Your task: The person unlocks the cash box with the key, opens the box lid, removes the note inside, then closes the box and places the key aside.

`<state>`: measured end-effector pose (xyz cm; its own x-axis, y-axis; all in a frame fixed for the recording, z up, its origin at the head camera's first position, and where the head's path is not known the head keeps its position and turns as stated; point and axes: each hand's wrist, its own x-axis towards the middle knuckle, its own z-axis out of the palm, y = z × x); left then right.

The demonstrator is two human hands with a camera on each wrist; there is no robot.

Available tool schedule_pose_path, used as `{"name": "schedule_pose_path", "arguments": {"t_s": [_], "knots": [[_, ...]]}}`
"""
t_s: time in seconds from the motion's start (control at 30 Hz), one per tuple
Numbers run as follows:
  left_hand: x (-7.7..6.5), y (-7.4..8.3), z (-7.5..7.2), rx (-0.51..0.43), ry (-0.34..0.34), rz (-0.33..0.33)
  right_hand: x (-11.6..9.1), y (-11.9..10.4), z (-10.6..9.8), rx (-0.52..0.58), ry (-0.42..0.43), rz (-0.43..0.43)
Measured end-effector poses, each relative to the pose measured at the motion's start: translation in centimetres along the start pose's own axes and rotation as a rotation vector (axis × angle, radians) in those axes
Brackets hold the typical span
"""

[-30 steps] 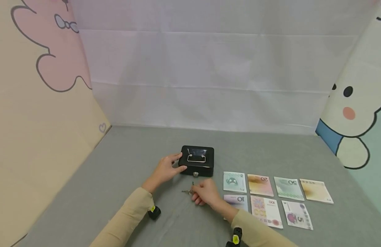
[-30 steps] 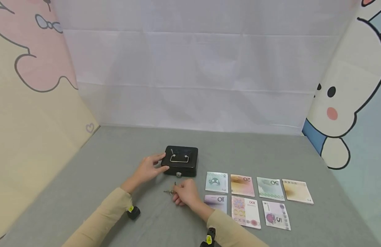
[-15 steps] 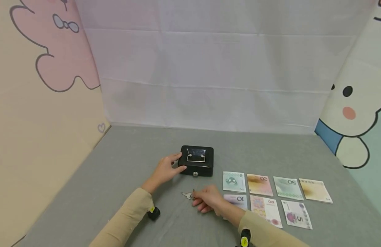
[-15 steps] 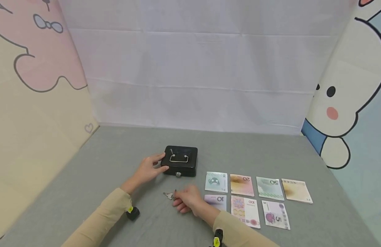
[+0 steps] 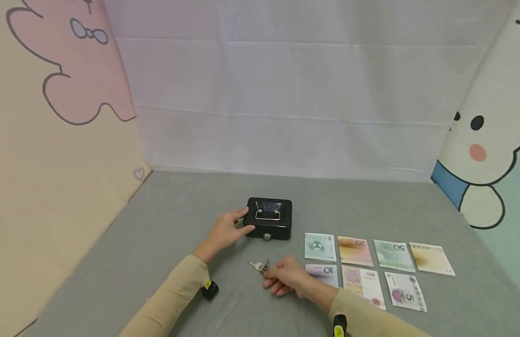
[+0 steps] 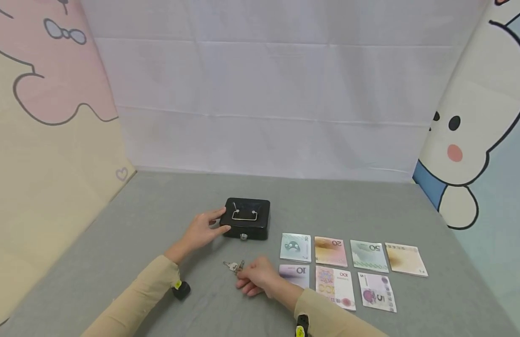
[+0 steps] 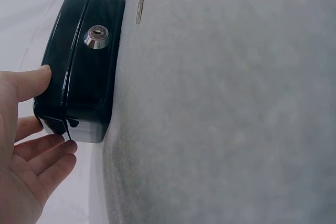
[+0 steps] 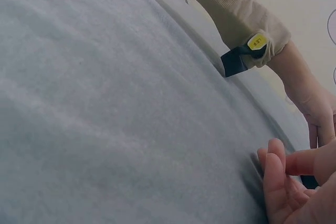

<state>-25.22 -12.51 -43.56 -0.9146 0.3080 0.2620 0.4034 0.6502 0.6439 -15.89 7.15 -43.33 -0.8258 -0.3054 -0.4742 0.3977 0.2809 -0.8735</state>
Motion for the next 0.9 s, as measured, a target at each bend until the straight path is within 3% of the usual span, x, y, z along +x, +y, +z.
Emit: {"name": "schedule_pose_path", "arguments": {"t_s": [0.27,0.5,0.7,0.9], "knots": [[0.0,-0.1,0.0,0.005,0.033,0.018,-0.2,0.1,-1.2,-0.044,-0.024,-0.06],[-0.1,-0.3,-0.1,0.008,0.038,0.042,-0.2,-0.8,-3.0,-0.13,0.05,-0.098],[0.0,-0.5,0.0,0.011,0.044,0.077,-0.3,-1.8,-5.6,-0.172,0.089,-0.167],[-0.1,-0.7,0.4,0.023,0.033,0.068,0.1,-2.5,-9.1,-0.305,0.098,-0.291]]}}
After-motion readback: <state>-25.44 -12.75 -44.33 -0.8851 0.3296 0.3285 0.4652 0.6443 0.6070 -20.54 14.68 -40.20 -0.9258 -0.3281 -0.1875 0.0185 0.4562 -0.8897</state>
